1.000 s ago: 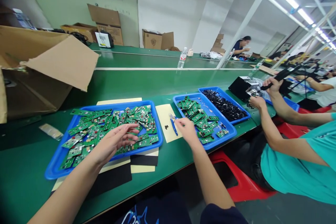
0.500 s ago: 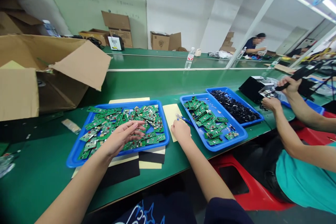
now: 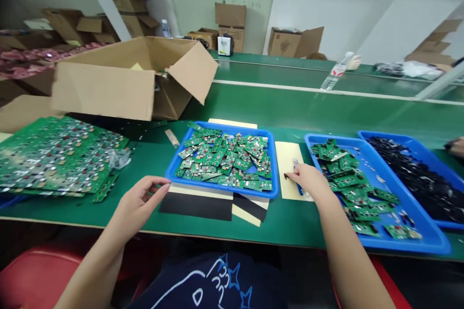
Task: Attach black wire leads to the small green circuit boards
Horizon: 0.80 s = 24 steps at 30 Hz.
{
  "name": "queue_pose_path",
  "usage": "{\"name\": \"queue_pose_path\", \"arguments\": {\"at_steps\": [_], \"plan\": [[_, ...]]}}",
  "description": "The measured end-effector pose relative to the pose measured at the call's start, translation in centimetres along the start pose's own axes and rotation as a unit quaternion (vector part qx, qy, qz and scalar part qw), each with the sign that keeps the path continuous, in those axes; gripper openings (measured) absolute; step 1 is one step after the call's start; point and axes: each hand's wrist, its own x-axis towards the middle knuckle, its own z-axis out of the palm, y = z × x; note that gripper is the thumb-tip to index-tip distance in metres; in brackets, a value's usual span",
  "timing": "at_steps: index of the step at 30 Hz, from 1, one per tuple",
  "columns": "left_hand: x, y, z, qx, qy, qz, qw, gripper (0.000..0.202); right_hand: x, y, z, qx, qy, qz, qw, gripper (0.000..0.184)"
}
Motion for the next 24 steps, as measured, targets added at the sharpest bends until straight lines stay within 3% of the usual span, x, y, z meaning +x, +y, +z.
{"name": "queue_pose_path", "arguments": {"at_steps": [2,5,7,9,13,15,19,24], "plan": [[-1.1,-2.4,-0.3,0.093,0.046,-0.024,0.994,0.031,-0.5,0.5,-0.1,0.009,0.005,-0.014,1.0,0.025],[-2.2,-4.5,0.7,0.196,0.043,-0.026,0.979,0.046,-1.4,-0.4,-0.8,0.054,0.045,-0.015,0.997,0.021],[-2.4,-5.1,1.7,0.249,0.049,-0.02,0.967,0.051,-2.5,-2.7,-1.5,0.135,0.074,-0.061,0.986,0.024],[-2.3,-5.2,2.4,0.265,0.055,-0.022,0.962,0.046,-4.0,-6.5,-1.9,0.212,0.064,-0.167,0.961,0.025],[-2.1,-5.0,2.9,0.174,0.062,-0.052,0.982,0.032,-7.3,-15.3,-1.0,0.203,0.015,-0.442,0.874,0.018],[-2.1,-4.9,2.8,0.12,0.064,-0.061,0.989,0.029,-8.1,-18.7,0.1,0.141,-0.01,-0.511,0.848,0.017],[-2.2,-4.5,2.8,0.058,0.044,-0.073,0.995,0.024,-7.7,-21.9,2.3,0.084,-0.005,-0.531,0.843,0.018],[-2.1,-4.3,3.3,-0.043,0.008,-0.101,0.994,0.012,-6.8,-22.1,4.4,0.148,0.023,-0.531,0.834,0.027]]}}
